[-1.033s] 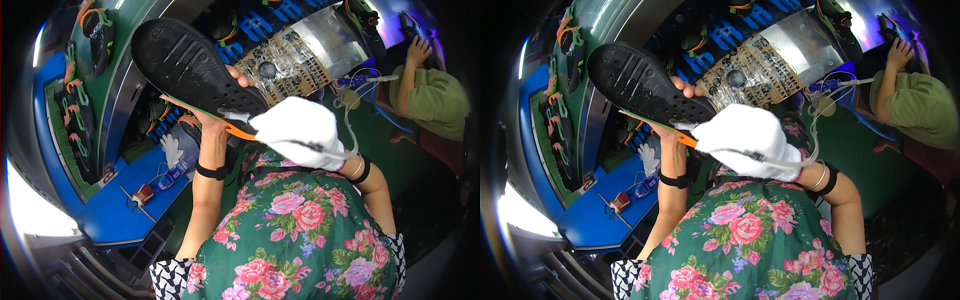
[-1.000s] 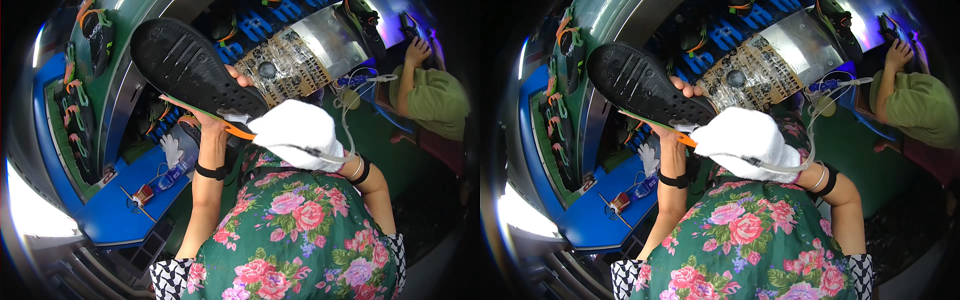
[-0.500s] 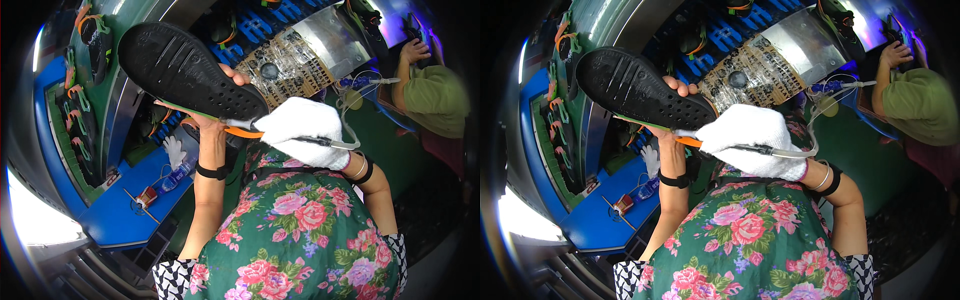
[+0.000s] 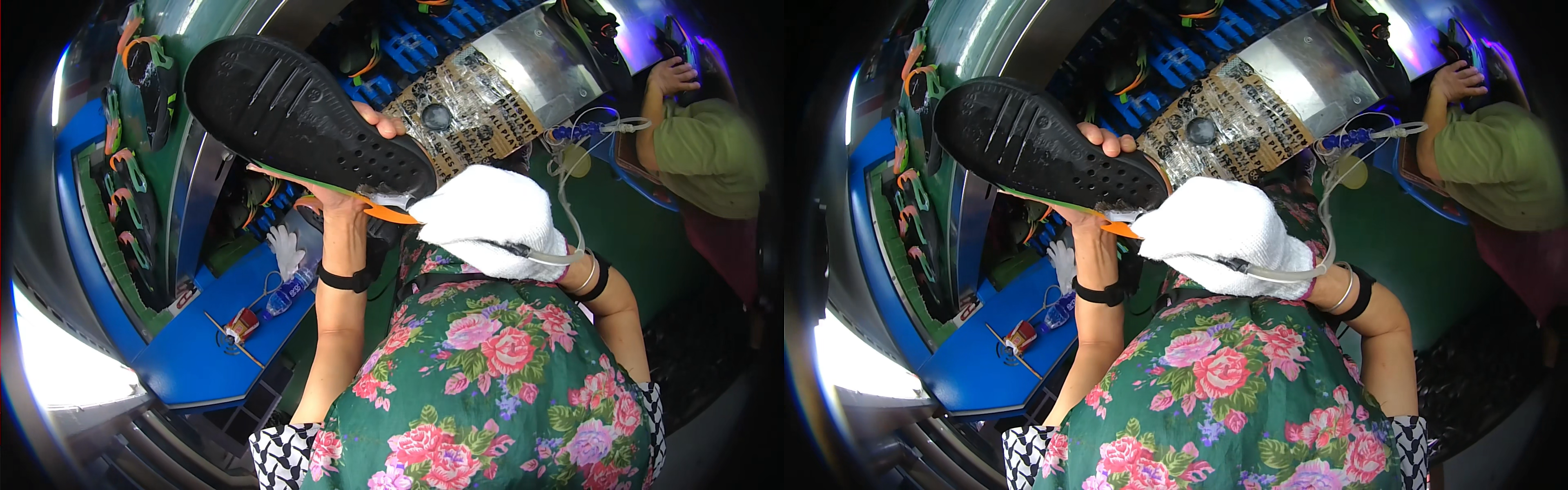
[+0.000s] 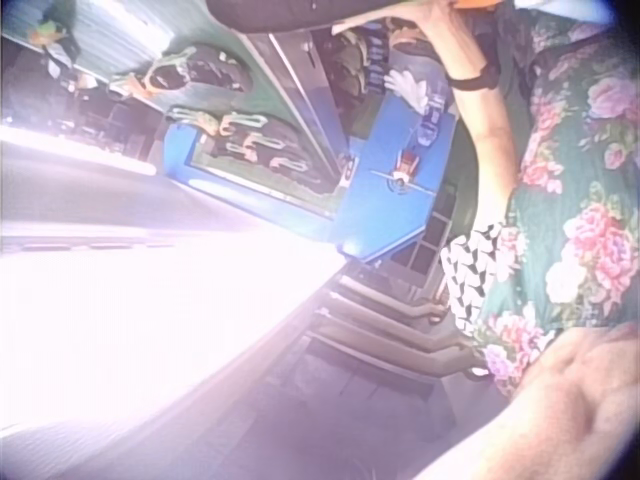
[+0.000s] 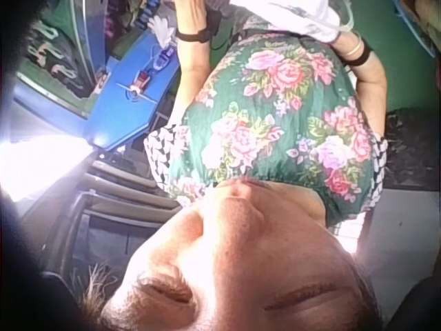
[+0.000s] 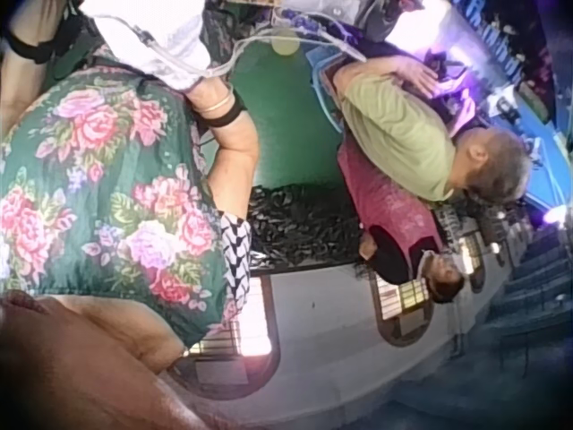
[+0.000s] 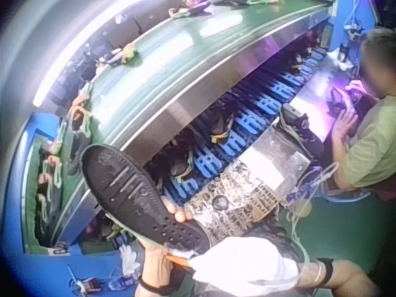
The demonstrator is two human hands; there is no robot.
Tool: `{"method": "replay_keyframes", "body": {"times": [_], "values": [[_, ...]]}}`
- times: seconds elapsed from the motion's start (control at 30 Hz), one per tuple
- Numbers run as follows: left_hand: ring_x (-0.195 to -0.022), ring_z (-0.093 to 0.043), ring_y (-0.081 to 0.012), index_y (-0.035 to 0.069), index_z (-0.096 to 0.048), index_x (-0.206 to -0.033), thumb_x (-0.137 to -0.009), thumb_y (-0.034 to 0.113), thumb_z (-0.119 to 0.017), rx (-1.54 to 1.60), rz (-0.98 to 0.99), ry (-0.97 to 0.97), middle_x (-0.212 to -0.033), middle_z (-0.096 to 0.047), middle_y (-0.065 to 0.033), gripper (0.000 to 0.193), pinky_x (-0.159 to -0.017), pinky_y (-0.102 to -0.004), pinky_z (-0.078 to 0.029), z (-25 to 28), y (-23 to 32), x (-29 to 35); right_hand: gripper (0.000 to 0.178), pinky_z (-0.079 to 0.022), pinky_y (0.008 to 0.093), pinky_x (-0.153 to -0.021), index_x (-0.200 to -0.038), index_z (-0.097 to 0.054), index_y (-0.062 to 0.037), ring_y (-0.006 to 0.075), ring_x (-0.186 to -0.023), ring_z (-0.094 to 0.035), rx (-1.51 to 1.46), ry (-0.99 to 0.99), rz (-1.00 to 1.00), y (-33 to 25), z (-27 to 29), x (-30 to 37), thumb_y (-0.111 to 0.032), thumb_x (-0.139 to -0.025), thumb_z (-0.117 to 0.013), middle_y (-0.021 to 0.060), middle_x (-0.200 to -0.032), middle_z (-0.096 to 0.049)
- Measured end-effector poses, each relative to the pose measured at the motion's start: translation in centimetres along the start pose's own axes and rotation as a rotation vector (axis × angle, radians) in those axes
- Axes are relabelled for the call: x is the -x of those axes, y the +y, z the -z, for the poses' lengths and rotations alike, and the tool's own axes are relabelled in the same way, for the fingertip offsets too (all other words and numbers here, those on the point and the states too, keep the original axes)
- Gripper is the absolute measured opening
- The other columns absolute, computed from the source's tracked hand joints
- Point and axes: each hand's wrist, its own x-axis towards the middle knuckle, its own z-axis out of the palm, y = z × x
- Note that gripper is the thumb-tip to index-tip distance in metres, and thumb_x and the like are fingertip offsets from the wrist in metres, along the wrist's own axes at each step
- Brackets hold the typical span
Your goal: Apply adhesive to the bottom of shoe soles using a brush.
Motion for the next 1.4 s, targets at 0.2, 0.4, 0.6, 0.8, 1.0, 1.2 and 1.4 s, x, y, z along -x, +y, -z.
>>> {"method": "replay_keyframes", "body": {"times": [0.2, 0.4, 0.6, 0.8, 1.0, 1.2, 1.4], "values": [[-0.095, -0.063, -0.0269, -0.003, -0.060, -0.114, -0.089, 0.074, -0.054, -0.014, -0.045, 0.024, -0.104, -0.063, -0.0127, 0.082, -0.093, -0.0458, -0.047, 0.4, -0.1, 0.0, 0.022, -0.057, 0.0349, -0.073, -0.097, -0.078, -0.0062, 0.0251, -0.085, -0.072, -0.070, 0.002, -0.134, 0.4, 1.2, 0.1, -0.002, -0.075, -0.081, 0.0099, -0.098, -0.076], [-0.091, -0.066, -0.0282, -0.005, -0.062, -0.108, -0.091, 0.065, -0.056, 0.001, -0.074, 0.053, -0.098, -0.066, -0.0150, 0.072, -0.088, -0.0463, -0.048, -0.4, -0.1, -0.5, 0.019, -0.058, 0.0343, -0.074, -0.094, -0.078, -0.0060, 0.0243, -0.082, -0.072, -0.085, -0.020, -0.095, 0.0, 1.1, 0.2, -0.003, -0.076, -0.081, 0.0102, -0.097, -0.076], [-0.089, -0.067, -0.0285, -0.007, -0.062, -0.104, -0.094, 0.057, -0.057, -0.091, -0.133, -0.003, -0.094, -0.065, -0.0164, 0.065, -0.089, -0.0467, -0.050, -0.4, 0.0, -1.1, 0.017, -0.058, 0.0349, -0.072, -0.090, -0.078, -0.0054, 0.0252, -0.083, -0.072, -0.044, 0.018, -0.115, -0.1, 1.4, 0.3, -0.001, -0.074, -0.080, 0.0107, -0.095, -0.077], [-0.088, -0.068, -0.0289, -0.007, -0.063, -0.104, -0.093, 0.048, -0.066, -0.182, -0.155, -0.048, -0.094, -0.065, -0.0166, 0.056, -0.089, -0.0474, -0.051, -0.5, 0.3, -1.5, 0.023, -0.057, 0.0346, -0.073, -0.096, -0.078, -0.0073, 0.0248, -0.083, -0.071, -0.134, -0.035, -0.150, -0.2, 2.0, 0.1, -0.001, -0.074, -0.079, 0.0093, -0.097, -0.076], [-0.090, -0.068, -0.0280, -0.005, -0.063, -0.105, -0.092, 0.044, -0.070, -0.196, -0.173, -0.095, -0.096, -0.066, -0.0157, 0.051, -0.088, -0.0473, -0.050, -0.1, 0.4, -1.9, 0.022, -0.057, 0.0343, -0.072, -0.096, -0.078, -0.0085, 0.0243, -0.083, -0.071, -0.004, -0.022, -0.023, -0.5, 1.6, 0.0, -0.003, -0.075, -0.079, 0.0080, -0.096, -0.076], [-0.091, -0.068, -0.0281, -0.005, -0.064, -0.105, -0.094, 0.040, -0.068, -0.211, -0.135, -0.092, -0.097, -0.067, -0.0156, 0.046, -0.088, -0.0477, -0.049, 0.1, 0.5, -2.2, 0.026, -0.057, 0.0335, -0.071, -0.101, -0.078, -0.0087, 0.0242, -0.083, -0.071, 0.052, -0.029, 0.024, -0.2, 2.0, 0.2, -0.003, -0.075, -0.079, 0.0072, -0.098, -0.076], [-0.091, -0.068, -0.0290, -0.005, -0.063, -0.107, -0.095, 0.040, -0.066, -0.205, -0.131, -0.106, -0.098, -0.067, -0.0167, 0.047, -0.091, -0.0469, -0.049, 0.1, 0.4, -2.6, 0.029, -0.058, 0.0337, -0.070, -0.103, -0.077, -0.0092, 0.0244, -0.081, -0.071, 0.015, -0.065, 0.031, -0.3, 2.2, -0.1, -0.003, -0.075, -0.078, 0.0074, -0.099, -0.076]]}}
